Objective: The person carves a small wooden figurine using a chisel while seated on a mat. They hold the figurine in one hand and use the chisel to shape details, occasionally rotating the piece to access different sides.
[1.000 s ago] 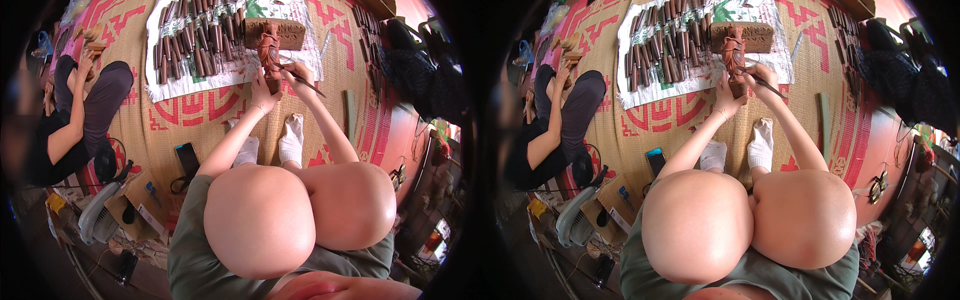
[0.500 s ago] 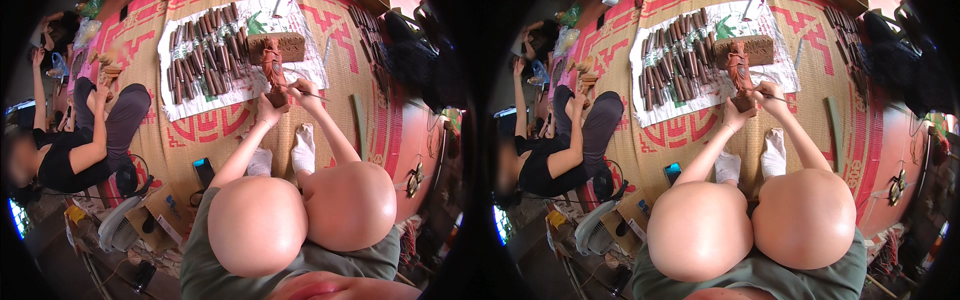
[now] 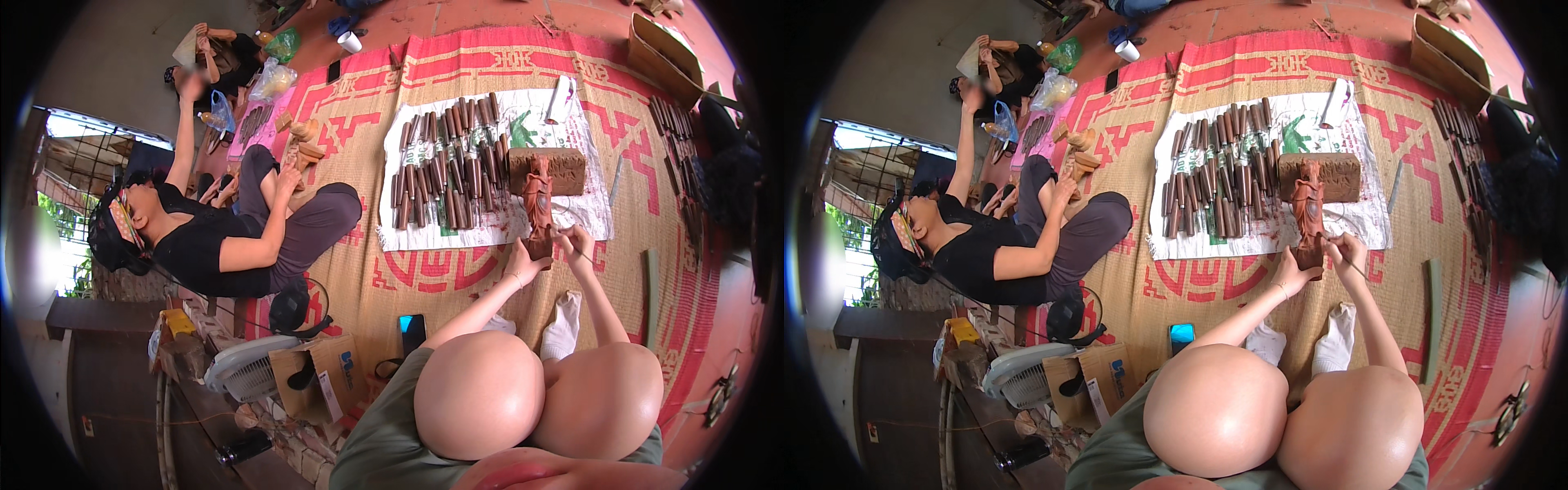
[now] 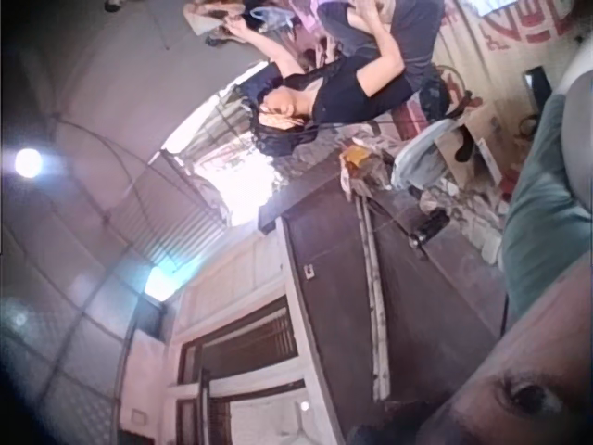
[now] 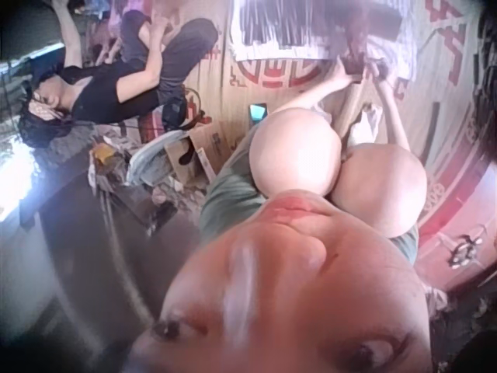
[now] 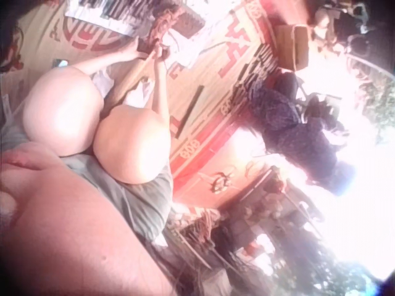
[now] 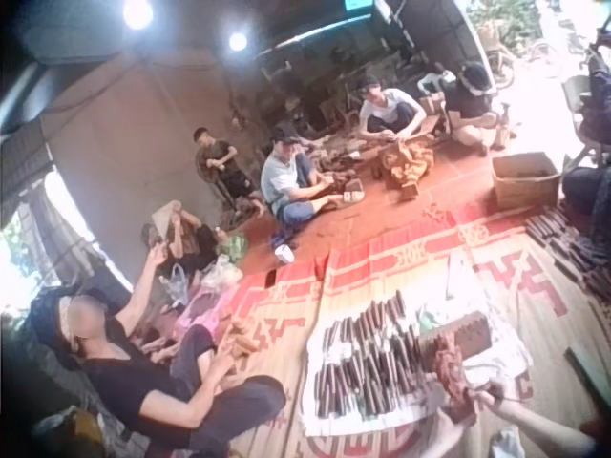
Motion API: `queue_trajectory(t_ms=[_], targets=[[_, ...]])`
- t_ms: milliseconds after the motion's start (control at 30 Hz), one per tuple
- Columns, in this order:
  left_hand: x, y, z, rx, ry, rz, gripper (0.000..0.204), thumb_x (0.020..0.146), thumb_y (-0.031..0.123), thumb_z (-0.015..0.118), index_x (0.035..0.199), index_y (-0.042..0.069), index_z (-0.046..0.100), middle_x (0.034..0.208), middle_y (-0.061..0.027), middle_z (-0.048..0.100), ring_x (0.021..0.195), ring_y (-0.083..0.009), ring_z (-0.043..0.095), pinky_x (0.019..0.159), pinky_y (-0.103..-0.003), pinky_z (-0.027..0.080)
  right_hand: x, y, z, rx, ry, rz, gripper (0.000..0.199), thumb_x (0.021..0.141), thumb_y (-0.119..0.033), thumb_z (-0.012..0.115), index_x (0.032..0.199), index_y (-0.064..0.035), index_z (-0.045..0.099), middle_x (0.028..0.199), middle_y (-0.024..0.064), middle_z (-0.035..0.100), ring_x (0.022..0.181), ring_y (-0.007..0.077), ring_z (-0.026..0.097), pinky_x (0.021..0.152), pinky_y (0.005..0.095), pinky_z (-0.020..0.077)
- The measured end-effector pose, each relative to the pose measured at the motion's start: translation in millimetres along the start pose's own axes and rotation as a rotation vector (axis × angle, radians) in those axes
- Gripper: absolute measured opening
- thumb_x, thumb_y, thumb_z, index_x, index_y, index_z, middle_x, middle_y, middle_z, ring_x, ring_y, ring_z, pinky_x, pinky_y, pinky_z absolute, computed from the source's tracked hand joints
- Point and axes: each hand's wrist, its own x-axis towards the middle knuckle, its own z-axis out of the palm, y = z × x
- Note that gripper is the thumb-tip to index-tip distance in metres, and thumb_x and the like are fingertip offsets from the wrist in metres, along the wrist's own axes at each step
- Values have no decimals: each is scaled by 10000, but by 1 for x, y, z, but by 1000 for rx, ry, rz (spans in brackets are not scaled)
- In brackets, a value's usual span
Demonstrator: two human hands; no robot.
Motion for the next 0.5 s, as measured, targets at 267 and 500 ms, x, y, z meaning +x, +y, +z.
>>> queue_trajectory(t_ms=[267, 500], targets=[[-2, 17, -4, -9, -45, -26, 1189, 605, 558, 749, 1334, -153, 137, 1332, -339, 338, 1242, -408, 387, 1023, -400, 342, 7, 20, -14, -97, 120, -107, 139, 822, -14, 582, 703, 23, 521, 743, 68, 628, 617, 50, 520, 557, 198, 421], [0, 8, -4, 2, -7, 2, 1134, 619, 531, 757, 1306, -160, 176, 1277, -329, 400, 1220, -380, 418, 1015, -385, 343, -7, 10, -18, 278, 93, 50, 152, 840, -29, 552, 700, 17, 515, 756, 75, 626, 659, 73, 558, 581, 215, 444]])
